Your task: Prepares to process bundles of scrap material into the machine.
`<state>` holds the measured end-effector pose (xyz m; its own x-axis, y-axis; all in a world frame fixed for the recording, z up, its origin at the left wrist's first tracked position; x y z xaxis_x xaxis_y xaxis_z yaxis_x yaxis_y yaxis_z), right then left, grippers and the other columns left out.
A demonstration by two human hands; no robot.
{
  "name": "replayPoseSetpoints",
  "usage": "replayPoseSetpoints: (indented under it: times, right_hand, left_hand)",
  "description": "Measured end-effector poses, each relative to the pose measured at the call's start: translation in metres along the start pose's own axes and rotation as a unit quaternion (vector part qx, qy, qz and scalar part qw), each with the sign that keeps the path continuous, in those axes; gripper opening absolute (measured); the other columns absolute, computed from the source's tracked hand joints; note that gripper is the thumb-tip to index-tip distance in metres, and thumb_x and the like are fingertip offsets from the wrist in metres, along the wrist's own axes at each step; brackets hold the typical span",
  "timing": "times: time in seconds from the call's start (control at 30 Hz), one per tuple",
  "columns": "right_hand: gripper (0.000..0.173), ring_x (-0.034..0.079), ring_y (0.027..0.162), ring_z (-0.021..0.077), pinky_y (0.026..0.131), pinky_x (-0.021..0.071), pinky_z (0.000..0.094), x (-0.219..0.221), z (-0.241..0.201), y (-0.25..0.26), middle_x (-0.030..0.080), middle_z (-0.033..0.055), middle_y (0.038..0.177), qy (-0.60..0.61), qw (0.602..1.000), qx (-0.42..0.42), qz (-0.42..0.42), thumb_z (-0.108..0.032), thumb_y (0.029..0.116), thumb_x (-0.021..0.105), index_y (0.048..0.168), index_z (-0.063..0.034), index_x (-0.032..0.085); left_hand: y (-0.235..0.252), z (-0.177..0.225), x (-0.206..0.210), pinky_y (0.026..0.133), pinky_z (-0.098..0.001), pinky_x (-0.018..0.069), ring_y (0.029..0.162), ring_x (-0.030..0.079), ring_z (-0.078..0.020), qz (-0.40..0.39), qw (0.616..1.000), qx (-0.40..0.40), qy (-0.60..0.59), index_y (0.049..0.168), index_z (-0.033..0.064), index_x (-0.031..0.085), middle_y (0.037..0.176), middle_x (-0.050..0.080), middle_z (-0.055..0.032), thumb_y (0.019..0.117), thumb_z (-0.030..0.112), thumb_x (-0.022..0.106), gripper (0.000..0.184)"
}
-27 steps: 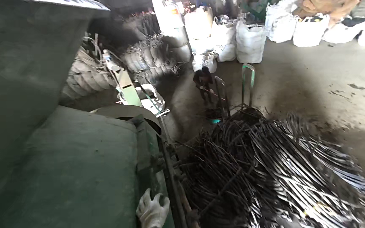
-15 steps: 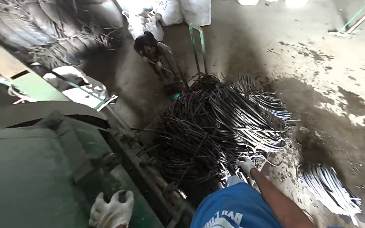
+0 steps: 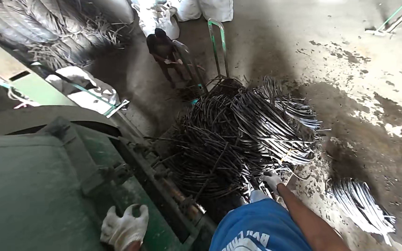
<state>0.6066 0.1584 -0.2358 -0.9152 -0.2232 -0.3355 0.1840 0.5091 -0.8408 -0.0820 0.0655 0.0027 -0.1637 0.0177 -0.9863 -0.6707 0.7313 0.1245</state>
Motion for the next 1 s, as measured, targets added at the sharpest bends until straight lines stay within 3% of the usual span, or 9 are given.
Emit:
replayPoseSetpoints:
  times: [0.13,0.3,1.0]
  right_hand:
    - [0.054,0.073,0.103,0.0293,0.091,0.06,0.0532,0.0,-0.002,-0.002,0.073,0.0141,0.118,-0.01,1.0,0.001,-0.003,-0.044,0.0912,0.073,0.137,-0.0177,0.063]
    - [0.052,0.073,0.098,0.0292,0.086,0.061,0.0522,0.0,0.0,0.0,0.074,0.0141,0.114,-0.01,1.0,0.005,-0.005,-0.044,0.0921,0.072,0.137,-0.0184,0.064]
    - [0.054,0.073,0.103,0.0299,0.089,0.0601,0.0542,0.007,0.005,0.009,0.073,0.0137,0.118,-0.036,0.999,0.0,-0.01,-0.048,0.091,0.072,0.137,-0.0199,0.064]
  left_hand:
    - [0.0,0.003,-0.002,0.117,-0.0633,0.0292,0.149,0.033,-0.0419,-0.019,1.0,0.005,-0.009,0.114,0.0329,0.076,0.161,0.04,-0.0132,0.0825,0.066,0.061,0.048]
    - [-0.001,0.004,-0.004,0.116,-0.0631,0.0299,0.149,0.033,-0.0407,-0.017,1.0,0.003,-0.012,0.112,0.0335,0.076,0.162,0.04,-0.012,0.0823,0.065,0.061,0.046]
    - [0.0,0.003,-0.003,0.116,-0.0596,0.0314,0.148,0.036,-0.0375,0.013,1.0,0.006,0.004,0.106,0.0366,0.077,0.16,0.042,-0.0088,0.0806,0.065,0.059,0.043]
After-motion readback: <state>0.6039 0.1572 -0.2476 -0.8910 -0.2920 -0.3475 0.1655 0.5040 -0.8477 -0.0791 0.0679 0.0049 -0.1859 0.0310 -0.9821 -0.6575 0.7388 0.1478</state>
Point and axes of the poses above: each hand's wrist, its own y-axis towards the middle knuckle, its own x-axis out of the palm, z = x × y, the point moved 10 cm from there along y, towards the middle knuckle
